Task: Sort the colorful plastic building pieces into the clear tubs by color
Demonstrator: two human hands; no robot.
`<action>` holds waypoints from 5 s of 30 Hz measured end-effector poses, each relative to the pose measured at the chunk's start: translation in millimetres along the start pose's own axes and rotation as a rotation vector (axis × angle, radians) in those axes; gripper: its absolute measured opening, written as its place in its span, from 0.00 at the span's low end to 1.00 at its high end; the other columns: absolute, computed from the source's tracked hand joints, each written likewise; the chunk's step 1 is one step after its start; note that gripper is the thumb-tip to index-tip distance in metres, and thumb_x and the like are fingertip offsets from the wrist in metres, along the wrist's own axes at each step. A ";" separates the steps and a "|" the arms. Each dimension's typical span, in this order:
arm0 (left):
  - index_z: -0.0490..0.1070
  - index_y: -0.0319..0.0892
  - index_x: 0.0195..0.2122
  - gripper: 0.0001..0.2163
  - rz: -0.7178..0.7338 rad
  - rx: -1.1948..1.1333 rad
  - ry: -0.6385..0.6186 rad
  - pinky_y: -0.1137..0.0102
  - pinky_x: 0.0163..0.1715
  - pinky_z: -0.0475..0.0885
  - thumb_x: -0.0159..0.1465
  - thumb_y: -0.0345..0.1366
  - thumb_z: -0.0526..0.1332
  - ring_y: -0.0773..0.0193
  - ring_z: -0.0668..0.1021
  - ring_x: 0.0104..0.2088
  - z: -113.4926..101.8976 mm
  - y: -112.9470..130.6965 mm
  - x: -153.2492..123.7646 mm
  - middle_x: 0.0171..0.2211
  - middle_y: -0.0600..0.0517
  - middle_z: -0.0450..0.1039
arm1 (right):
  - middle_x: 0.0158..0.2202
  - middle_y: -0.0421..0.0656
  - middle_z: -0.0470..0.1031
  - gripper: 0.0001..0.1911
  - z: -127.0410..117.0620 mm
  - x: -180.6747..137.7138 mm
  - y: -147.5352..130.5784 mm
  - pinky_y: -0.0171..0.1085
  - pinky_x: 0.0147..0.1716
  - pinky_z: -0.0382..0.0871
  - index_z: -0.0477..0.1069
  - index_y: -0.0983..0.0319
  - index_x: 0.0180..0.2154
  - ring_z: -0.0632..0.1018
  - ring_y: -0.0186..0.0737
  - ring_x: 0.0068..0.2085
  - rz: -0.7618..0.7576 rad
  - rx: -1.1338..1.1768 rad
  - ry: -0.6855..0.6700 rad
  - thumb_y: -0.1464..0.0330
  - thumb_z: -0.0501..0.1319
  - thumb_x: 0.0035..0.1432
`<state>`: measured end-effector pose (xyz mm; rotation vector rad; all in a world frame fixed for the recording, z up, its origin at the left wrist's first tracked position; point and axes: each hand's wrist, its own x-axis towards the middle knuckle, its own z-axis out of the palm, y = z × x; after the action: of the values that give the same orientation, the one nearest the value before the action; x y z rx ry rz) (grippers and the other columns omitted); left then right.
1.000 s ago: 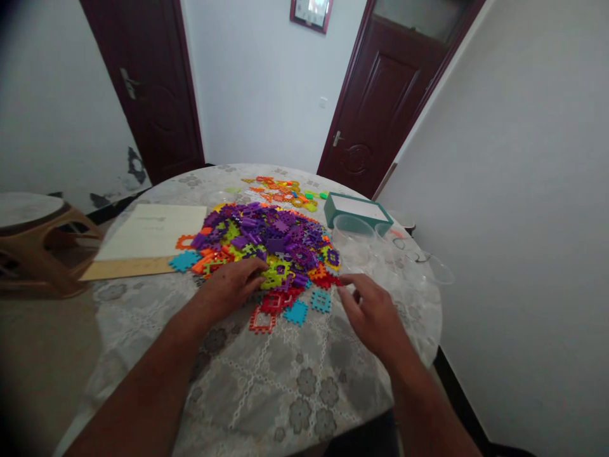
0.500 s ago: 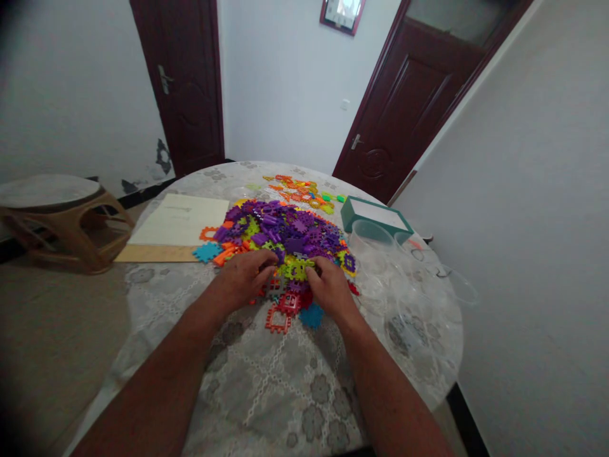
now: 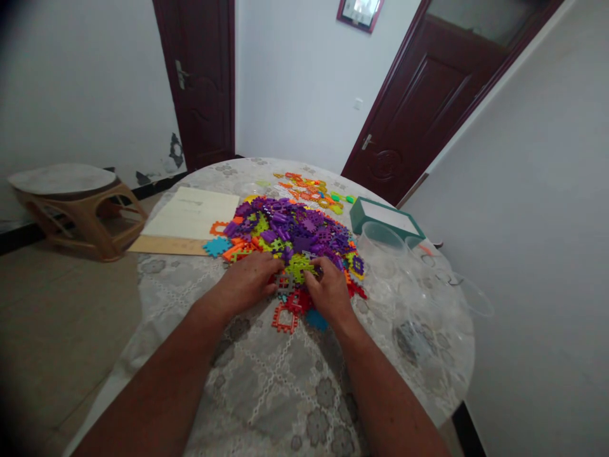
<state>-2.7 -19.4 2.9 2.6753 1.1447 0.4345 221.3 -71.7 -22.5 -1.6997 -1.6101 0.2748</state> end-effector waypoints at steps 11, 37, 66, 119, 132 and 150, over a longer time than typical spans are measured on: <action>0.74 0.46 0.38 0.04 -0.045 -0.173 -0.007 0.65 0.42 0.70 0.64 0.29 0.63 0.55 0.79 0.43 -11.0 6.8 -1.0 0.41 0.47 0.79 | 0.29 0.38 0.73 0.09 -29.5 -7.7 -2.0 0.38 0.31 0.65 0.74 0.58 0.40 0.72 0.42 0.30 0.068 0.141 0.060 0.61 0.60 0.63; 0.78 0.47 0.46 0.17 0.008 -0.336 0.041 0.64 0.43 0.75 0.70 0.51 0.55 0.52 0.83 0.41 -15.9 5.8 15.6 0.41 0.47 0.83 | 0.49 0.50 0.84 0.15 -274.3 77.9 122.1 0.37 0.46 0.69 0.81 0.63 0.50 0.81 0.42 0.44 0.291 -0.691 0.245 0.73 0.60 0.65; 0.78 0.50 0.52 0.13 0.052 -0.451 -0.106 0.63 0.53 0.75 0.70 0.41 0.59 0.57 0.82 0.49 -11.3 12.8 13.9 0.49 0.51 0.82 | 0.55 0.51 0.78 0.18 -91.9 -72.9 27.2 0.47 0.54 0.73 0.75 0.57 0.56 0.79 0.51 0.54 -0.028 -0.360 -0.231 0.70 0.64 0.66; 0.77 0.47 0.55 0.18 -0.082 -0.394 -0.059 0.64 0.45 0.77 0.68 0.45 0.58 0.54 0.84 0.45 -0.1 4.4 15.9 0.49 0.47 0.84 | 0.36 0.37 0.73 0.04 -64.6 -96.8 8.9 0.36 0.37 0.63 0.69 0.57 0.40 0.73 0.39 0.37 0.189 0.001 -0.231 0.69 0.64 0.63; 0.79 0.47 0.52 0.21 -0.056 -0.272 0.045 0.59 0.43 0.80 0.67 0.51 0.55 0.48 0.85 0.45 -4.6 4.3 25.6 0.49 0.45 0.84 | 0.39 0.41 0.79 0.06 -198.4 -104.9 20.0 0.37 0.41 0.68 0.75 0.56 0.45 0.77 0.41 0.39 0.091 -0.131 0.114 0.62 0.61 0.70; 0.77 0.57 0.46 0.15 -0.062 -0.176 0.174 0.56 0.47 0.80 0.67 0.53 0.55 0.49 0.86 0.43 3.4 -8.9 31.6 0.47 0.54 0.85 | 0.46 0.50 0.86 0.17 -300.4 -24.0 233.7 0.40 0.51 0.71 0.80 0.61 0.51 0.82 0.48 0.49 0.580 -0.688 0.322 0.70 0.62 0.61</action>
<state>13.2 9.5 3.1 2.4827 1.1723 0.7341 582.4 -185.2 24.2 -2.5649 -0.9887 -0.3094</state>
